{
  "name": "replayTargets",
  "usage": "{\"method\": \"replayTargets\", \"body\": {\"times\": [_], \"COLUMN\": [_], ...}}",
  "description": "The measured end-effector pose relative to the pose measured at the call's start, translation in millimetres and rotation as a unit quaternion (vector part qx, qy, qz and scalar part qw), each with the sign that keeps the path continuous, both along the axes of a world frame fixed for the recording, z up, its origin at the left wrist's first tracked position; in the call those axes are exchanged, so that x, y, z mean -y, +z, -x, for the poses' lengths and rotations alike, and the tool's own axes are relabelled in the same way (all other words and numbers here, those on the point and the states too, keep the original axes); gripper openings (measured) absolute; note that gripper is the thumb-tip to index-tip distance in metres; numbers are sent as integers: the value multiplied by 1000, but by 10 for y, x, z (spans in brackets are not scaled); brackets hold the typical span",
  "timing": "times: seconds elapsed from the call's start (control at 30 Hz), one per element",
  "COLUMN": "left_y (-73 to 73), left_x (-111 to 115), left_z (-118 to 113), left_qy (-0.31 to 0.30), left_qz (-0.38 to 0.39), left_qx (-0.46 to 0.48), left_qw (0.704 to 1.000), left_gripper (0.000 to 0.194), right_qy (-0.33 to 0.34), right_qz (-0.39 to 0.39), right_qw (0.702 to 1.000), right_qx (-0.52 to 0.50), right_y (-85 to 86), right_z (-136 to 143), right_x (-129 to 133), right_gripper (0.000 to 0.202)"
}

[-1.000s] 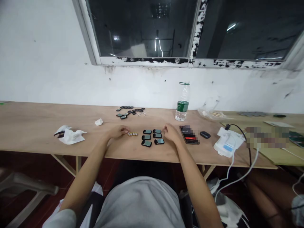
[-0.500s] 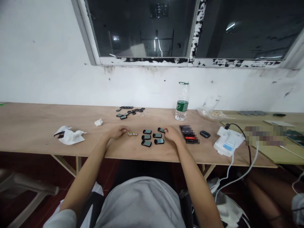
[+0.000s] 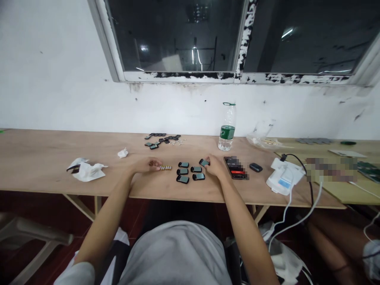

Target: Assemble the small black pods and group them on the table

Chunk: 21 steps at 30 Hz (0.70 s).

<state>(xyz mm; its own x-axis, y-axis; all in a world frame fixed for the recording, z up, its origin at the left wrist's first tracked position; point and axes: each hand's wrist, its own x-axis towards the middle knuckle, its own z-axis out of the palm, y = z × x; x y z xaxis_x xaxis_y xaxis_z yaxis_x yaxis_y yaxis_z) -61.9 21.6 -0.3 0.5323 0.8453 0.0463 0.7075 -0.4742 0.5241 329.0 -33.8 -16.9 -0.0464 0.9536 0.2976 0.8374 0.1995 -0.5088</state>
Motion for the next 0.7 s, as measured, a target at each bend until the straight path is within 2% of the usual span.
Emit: {"method": "replayTargets", "body": {"times": [0.1,0.23,0.47,0.6,0.7], "left_y": [-21,-38,-50,-50,-5], "left_x": [-30,-42,-36,-25,15], "left_z": [3,-2,0,0,-23], "left_qy": [2,8,16,14,22], "left_qz": [11,5,0,7,-10], "left_qx": [6,6,-6,-2,3], "left_qw": [1000,1000,1000,1000,1000], "left_gripper": [51,48,44,44,44], "right_qy": [10,32,9,-11,0], "right_qz": [-7,6,6,16,19], "right_qw": [1000,999,1000,999,997], "right_qx": [9,19,0,-26,-76], "right_y": [54,115,80,76,112], "right_z": [41,74,42,48,72], "right_x": [39,84,47,41,52], "right_gripper": [35,19,17,16,15]}}
